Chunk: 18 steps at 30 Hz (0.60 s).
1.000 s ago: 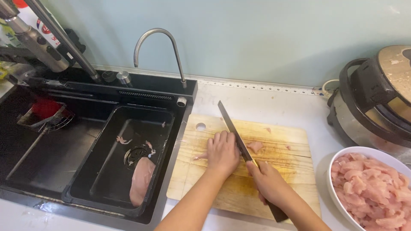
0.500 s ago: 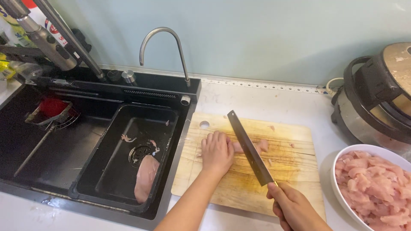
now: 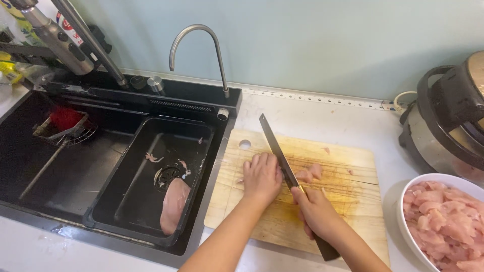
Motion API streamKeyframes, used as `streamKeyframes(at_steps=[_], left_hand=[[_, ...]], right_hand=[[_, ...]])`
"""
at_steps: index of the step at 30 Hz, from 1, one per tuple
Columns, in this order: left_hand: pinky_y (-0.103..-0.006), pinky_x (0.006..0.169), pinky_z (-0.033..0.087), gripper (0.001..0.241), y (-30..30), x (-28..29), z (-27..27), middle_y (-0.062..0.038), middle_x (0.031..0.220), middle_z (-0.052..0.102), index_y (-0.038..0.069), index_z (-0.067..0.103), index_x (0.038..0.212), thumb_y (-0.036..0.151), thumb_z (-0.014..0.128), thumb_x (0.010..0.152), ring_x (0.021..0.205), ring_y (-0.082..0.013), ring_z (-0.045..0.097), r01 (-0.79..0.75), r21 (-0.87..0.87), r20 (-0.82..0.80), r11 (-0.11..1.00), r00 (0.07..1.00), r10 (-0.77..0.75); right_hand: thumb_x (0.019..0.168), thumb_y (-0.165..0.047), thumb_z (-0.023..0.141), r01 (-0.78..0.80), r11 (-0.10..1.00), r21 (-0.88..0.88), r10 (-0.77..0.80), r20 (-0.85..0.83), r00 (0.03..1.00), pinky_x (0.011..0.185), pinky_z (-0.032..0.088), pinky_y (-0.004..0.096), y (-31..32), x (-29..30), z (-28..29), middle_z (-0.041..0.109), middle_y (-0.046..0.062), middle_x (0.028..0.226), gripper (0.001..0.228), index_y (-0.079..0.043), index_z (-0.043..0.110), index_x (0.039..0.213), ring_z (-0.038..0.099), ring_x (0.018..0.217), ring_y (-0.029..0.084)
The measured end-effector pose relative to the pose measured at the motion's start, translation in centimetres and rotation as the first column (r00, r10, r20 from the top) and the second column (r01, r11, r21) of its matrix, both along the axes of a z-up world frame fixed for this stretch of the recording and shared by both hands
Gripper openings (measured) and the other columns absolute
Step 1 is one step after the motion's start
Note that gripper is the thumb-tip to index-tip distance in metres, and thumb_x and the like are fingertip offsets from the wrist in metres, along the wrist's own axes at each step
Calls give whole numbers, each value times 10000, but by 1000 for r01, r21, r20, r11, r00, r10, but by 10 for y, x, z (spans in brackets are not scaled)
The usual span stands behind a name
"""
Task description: Slicing raw chicken breast into small pieces on a wooden cutting board using a cleaver.
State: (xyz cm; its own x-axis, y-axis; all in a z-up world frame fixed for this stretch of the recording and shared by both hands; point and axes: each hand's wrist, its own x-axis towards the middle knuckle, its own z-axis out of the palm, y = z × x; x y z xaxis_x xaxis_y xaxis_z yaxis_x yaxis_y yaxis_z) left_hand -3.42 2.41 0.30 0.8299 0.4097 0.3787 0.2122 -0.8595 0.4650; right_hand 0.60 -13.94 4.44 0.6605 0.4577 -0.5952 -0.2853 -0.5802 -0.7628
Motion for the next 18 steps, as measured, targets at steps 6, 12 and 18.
streamKeyframes(at_steps=[6, 12, 18], left_hand=[[-439, 887, 352, 102, 16, -8, -11, -52, 1015, 622, 120, 618, 1015, 202, 559, 1003, 1000, -248, 551, -37, -169, 55, 985, 997, 46], [-433, 886, 358, 74, 19, -20, -6, -62, 969, 604, 116, 600, 936, 188, 606, 921, 980, -262, 540, -35, -117, 84, 993, 995, 45], [-441, 865, 360, 91, 12, -19, -8, -72, 944, 576, 110, 579, 901, 170, 640, 872, 970, -279, 527, -44, -28, 94, 999, 995, 46]], right_hand=[[1033, -471, 523, 86, 996, 35, -87, 43, 995, 314, 314, 377, -48, 6, -16, 455, 87, 548, 513, 19, 636, 937, 404, 313, 213], [1008, -496, 514, 129, 991, 18, -129, -26, 991, 332, 282, 367, -68, -18, 16, 450, 78, 556, 470, -36, 607, 984, 381, 324, 207], [1023, -493, 567, 93, 995, -43, -98, -119, 988, 371, 285, 328, -60, -35, 0, 454, 56, 580, 467, -33, 641, 1001, 371, 389, 157]])
